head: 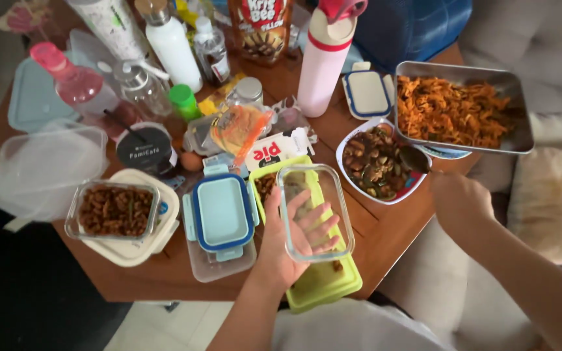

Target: Packing various cooked dishes into plastic meal prep containers using a spoon.

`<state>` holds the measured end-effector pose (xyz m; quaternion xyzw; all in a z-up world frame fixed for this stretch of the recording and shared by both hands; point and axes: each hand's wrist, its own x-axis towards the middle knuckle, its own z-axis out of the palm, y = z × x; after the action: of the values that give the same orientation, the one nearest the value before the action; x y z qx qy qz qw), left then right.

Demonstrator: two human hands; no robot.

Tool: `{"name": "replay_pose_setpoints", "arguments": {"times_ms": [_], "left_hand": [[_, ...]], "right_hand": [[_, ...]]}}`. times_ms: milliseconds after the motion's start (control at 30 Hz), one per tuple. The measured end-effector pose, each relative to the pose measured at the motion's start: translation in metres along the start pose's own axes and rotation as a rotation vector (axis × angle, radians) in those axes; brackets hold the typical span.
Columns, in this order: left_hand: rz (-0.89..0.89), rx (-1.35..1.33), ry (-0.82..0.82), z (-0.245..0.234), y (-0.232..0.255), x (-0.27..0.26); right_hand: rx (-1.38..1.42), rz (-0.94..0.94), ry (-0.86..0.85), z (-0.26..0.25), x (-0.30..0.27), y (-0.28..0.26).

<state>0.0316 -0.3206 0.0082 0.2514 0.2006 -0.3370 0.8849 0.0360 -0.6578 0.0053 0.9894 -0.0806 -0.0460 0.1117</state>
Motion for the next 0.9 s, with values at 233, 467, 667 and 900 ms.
{"name": "replay_pose_setpoints", "arguments": {"times_ms": [233, 467, 667, 900], "left_hand": [[0.084, -0.013, 0.071, 0.016, -0.02, 0.017], [0.176, -0.07, 0.096, 0.026, -0.046, 0.027], [0.208, -0.097, 0.095, 0.027, -0.053, 0.026], [0.222, -0.114, 0.078, 0.034, -0.054, 0.041]], "right_hand": [[0.211, -0.048, -0.008, 0.072, 0.05, 0.044], [0.652, 0.064, -0.259, 0.068, 0.063, 0.077], [0.612, 0.036, -0.283, 0.074, 0.065, 0.092], [0.508, 0.021, -0.23, 0.058, 0.06, 0.089]]}}
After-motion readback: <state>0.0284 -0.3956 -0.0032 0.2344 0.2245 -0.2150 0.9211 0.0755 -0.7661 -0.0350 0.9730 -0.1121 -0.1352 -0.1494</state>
